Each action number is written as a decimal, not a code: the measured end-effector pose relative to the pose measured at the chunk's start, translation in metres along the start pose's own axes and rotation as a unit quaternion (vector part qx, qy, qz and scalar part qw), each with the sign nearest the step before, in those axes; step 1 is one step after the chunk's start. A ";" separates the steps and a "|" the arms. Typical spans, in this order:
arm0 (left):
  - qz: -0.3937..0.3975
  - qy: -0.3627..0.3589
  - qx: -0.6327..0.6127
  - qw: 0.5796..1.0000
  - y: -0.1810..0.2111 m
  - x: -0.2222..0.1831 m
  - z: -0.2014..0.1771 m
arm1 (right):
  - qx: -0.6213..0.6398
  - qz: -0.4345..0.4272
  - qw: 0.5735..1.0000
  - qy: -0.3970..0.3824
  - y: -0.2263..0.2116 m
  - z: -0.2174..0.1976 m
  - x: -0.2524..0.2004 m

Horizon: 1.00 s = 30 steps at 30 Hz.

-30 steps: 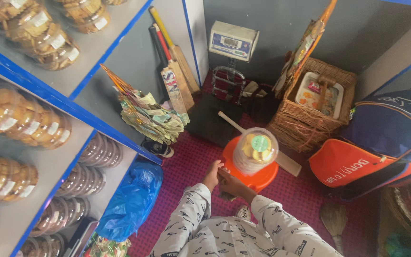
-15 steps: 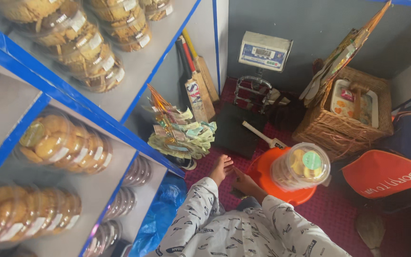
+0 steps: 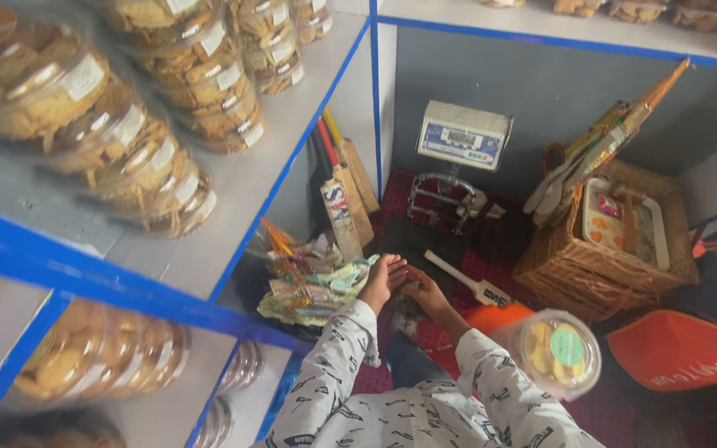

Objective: The person organizes plastic containers of cookies on blue shelves by picking them up and repositioning them on different shelves.

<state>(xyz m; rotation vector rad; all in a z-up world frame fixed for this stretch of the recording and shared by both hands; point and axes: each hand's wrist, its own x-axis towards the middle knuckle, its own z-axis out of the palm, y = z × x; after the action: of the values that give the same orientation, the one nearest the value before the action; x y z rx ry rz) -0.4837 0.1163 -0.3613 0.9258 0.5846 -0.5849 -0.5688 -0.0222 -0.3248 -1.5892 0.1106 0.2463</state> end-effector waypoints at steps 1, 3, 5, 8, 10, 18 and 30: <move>0.012 -0.004 0.003 1.000 0.018 0.012 0.008 | 0.014 0.001 1.000 0.021 -0.017 -0.001 0.018; 0.025 -0.014 0.003 1.000 0.059 0.034 0.028 | -0.036 0.020 0.999 0.028 -0.055 -0.010 0.058; 0.038 -0.024 0.002 0.999 0.098 0.055 0.049 | -0.088 0.039 0.995 0.036 -0.090 -0.022 0.097; 0.073 -0.042 0.006 0.996 0.149 0.083 0.079 | -0.063 0.022 0.997 0.043 -0.130 -0.043 0.149; 0.102 -0.053 -0.001 0.993 0.193 0.102 0.103 | -0.069 0.001 0.996 0.050 -0.162 -0.058 0.186; 0.163 -0.047 -0.002 0.986 0.305 0.105 0.174 | -0.116 -0.029 0.991 0.059 -0.256 -0.103 0.280; 0.226 -0.034 0.031 0.973 0.424 0.175 0.243 | -0.048 -0.099 0.984 0.139 -0.355 -0.137 0.358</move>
<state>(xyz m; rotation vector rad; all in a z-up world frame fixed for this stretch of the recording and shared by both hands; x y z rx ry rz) -0.0207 0.0722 -0.1302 1.0532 0.2780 -0.2238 -0.1303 -0.1166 -0.0570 -1.7117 0.1561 -0.1281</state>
